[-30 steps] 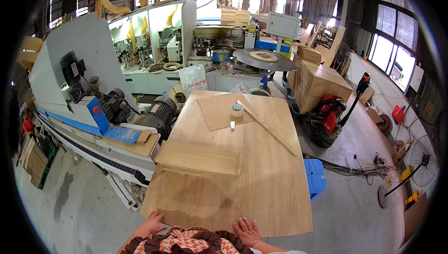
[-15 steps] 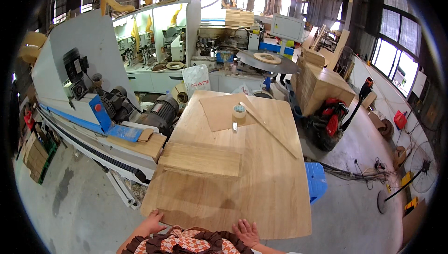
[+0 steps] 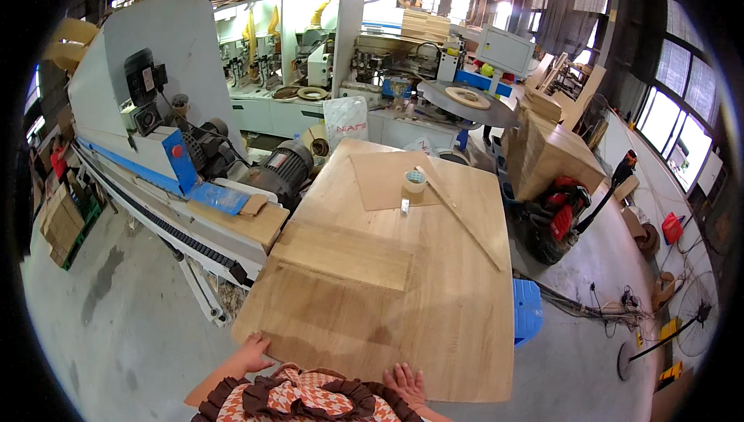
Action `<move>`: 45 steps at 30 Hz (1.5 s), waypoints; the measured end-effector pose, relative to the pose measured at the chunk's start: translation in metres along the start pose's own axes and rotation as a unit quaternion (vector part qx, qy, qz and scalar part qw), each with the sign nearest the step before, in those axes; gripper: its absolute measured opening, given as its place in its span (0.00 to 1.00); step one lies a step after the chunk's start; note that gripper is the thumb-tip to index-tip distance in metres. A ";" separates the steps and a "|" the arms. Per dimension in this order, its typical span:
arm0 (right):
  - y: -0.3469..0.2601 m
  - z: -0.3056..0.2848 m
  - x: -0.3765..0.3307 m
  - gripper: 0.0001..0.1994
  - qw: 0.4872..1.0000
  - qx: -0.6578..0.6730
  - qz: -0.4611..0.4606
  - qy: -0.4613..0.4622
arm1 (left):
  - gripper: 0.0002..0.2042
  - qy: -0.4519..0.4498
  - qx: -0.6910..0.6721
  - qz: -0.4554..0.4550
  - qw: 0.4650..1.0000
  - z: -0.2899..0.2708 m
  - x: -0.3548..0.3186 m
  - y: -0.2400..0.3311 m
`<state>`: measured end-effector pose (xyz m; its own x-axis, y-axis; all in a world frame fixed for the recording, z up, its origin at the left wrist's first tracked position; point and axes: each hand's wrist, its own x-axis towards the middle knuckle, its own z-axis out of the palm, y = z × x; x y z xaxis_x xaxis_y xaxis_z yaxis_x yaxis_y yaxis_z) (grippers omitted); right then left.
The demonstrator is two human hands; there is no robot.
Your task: The person takes wooden boards from a worktable and stacks them onto a pallet by hand.
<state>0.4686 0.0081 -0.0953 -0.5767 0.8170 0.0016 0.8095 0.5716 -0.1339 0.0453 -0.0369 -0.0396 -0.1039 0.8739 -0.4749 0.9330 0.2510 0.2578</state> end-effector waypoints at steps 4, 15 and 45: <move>-0.002 0.004 0.005 0.22 0.986 -0.122 -0.016 0.110 | 0.37 0.000 -0.003 -0.004 1.000 -0.005 -0.003 0.005; 0.001 0.014 -0.004 0.27 0.994 -0.086 0.000 0.062 | 0.37 0.001 0.003 -0.005 1.000 -0.007 -0.005 0.007; -0.001 0.001 0.000 0.27 0.999 -0.027 0.020 -0.029 | 0.38 -0.017 0.006 -0.004 1.000 -0.012 -0.006 0.009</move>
<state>0.4676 0.0077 -0.0959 -0.5487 0.8338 -0.0608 0.8354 0.5440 -0.0787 0.0501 -0.0345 -0.0245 -0.1006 0.8573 -0.5048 0.9365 0.2529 0.2428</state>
